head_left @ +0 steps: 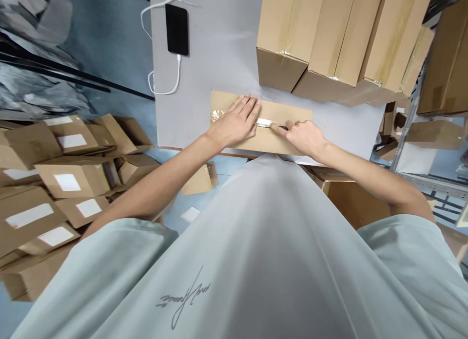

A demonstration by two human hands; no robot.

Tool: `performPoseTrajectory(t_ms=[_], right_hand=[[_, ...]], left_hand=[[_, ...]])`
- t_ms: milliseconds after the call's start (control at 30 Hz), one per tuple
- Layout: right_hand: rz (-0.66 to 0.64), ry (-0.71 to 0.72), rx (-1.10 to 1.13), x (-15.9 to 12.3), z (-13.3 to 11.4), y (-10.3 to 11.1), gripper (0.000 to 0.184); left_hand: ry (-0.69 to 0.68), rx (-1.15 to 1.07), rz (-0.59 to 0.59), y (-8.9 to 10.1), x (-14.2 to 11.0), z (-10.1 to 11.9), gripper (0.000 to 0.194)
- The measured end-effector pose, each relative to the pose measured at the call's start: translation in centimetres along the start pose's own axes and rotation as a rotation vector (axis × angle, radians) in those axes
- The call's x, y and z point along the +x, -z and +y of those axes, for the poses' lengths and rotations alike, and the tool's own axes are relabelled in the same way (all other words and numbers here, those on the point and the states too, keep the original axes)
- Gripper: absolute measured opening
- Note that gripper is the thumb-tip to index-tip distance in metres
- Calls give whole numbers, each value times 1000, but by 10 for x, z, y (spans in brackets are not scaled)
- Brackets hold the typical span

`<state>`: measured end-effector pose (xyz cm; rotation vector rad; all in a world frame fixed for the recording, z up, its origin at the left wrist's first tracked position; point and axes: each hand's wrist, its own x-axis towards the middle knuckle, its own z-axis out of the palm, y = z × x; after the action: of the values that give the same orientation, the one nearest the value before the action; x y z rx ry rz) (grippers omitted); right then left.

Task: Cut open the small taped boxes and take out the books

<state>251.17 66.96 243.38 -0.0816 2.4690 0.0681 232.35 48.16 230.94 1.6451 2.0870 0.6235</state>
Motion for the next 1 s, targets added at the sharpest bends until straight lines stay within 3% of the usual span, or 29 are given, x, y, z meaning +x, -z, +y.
performPoseTrajectory(t_ms=[200, 433, 700, 767, 867, 933, 1000], right_hand=[[-34, -68, -47, -6, -22, 9, 69], [-163, -235, -84, -68, 22, -20, 75], [-116, -339, -68, -108, 39, -49, 75], [-104, -451, -42, -119, 55, -67, 68], [4, -648, 140, -123, 90, -113, 61], [170, -786, 434, -107, 107, -151, 59], [341, -923, 936, -76, 109, -189, 38]], left_hand=[[-67, 66, 30, -4, -3, -2, 84], [-107, 49, 84, -11, -3, 0, 86], [-87, -80, 123, -21, -8, 3, 84], [-58, -117, 117, -18, -8, 2, 80], [13, -128, 135, -11, -15, 5, 76], [124, -84, 226, -7, -27, 12, 70], [306, -38, 375, -7, -43, 18, 69]])
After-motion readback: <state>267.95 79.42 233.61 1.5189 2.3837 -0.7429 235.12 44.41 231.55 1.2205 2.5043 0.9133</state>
